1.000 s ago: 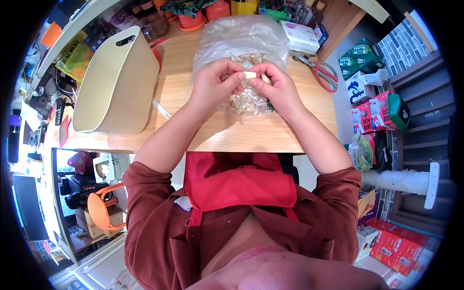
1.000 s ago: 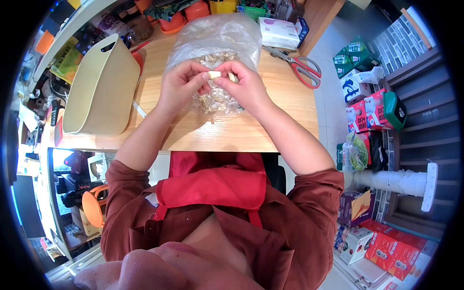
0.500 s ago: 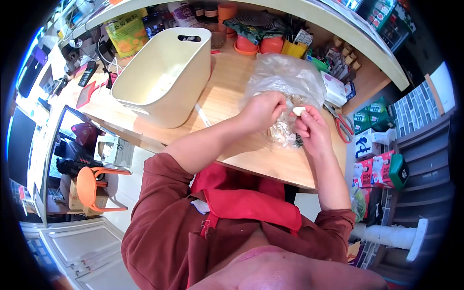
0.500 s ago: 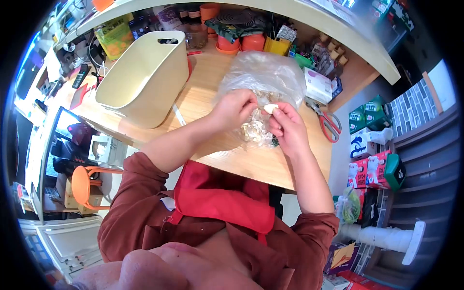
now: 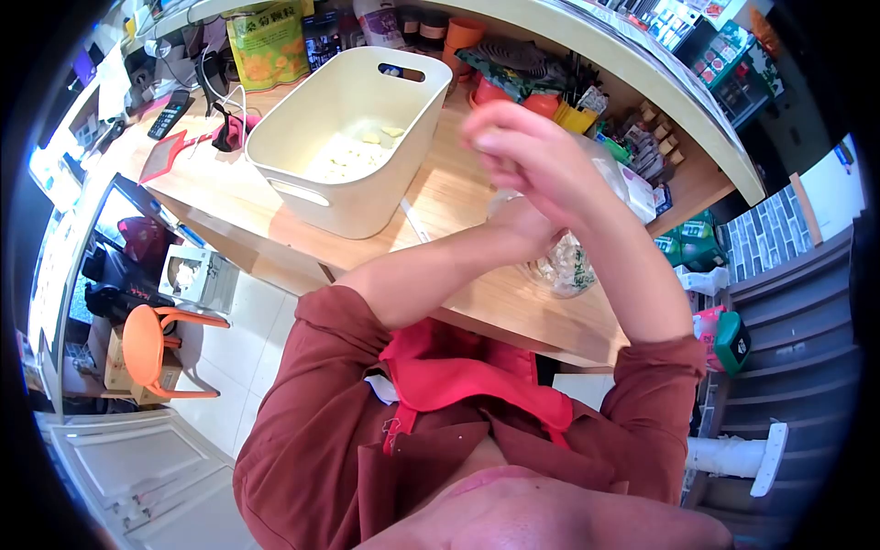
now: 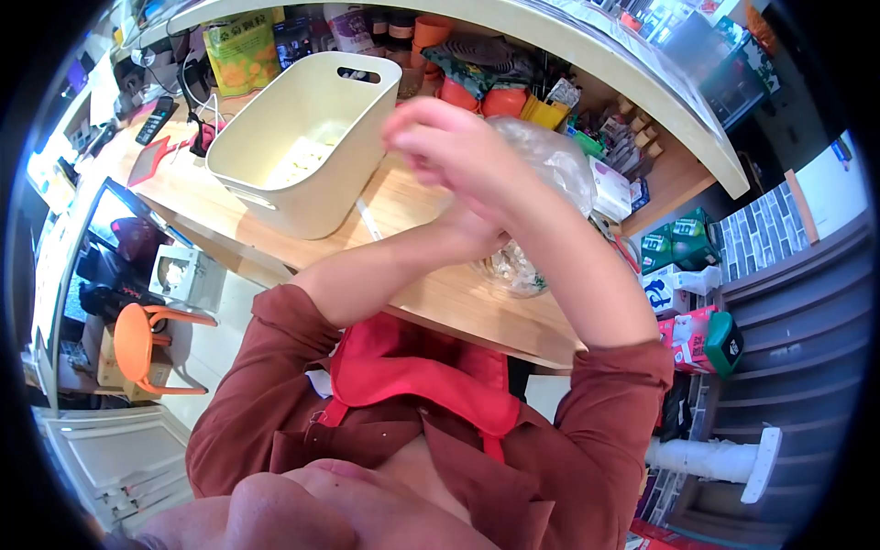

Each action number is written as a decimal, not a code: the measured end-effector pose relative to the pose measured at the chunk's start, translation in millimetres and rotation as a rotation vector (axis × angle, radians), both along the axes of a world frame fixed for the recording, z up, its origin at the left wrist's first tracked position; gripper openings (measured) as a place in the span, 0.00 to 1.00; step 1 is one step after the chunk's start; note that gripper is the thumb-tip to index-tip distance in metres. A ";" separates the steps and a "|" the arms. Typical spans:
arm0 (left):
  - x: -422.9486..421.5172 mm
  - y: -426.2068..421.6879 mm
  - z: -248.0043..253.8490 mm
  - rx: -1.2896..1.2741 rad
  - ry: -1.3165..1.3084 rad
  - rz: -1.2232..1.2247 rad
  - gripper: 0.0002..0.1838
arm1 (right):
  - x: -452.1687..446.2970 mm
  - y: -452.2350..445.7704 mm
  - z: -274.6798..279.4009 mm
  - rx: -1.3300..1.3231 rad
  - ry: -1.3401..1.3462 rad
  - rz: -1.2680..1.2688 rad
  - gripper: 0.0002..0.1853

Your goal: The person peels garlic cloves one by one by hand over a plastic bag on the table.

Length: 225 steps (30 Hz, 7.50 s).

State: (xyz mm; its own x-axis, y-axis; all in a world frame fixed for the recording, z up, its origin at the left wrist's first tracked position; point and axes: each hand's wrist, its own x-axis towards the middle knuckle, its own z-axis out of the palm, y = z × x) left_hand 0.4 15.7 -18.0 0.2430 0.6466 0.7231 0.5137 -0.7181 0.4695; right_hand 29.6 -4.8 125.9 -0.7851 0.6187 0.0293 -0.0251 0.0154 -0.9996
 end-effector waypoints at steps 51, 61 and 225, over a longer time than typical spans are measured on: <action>-14.1 -15.5 16.3 -0.364 0.454 -0.315 0.14 | 50.9 -100.5 8.9 0.053 0.903 0.886 0.17; -12.5 -18.3 24.0 -0.494 -0.032 -0.355 0.10 | 96.7 -28.8 -32.9 0.148 0.654 0.509 0.14; 1.1 -8.0 15.6 -0.978 -0.709 -0.345 0.05 | 140.1 30.4 -144.4 0.486 -0.046 -0.501 0.13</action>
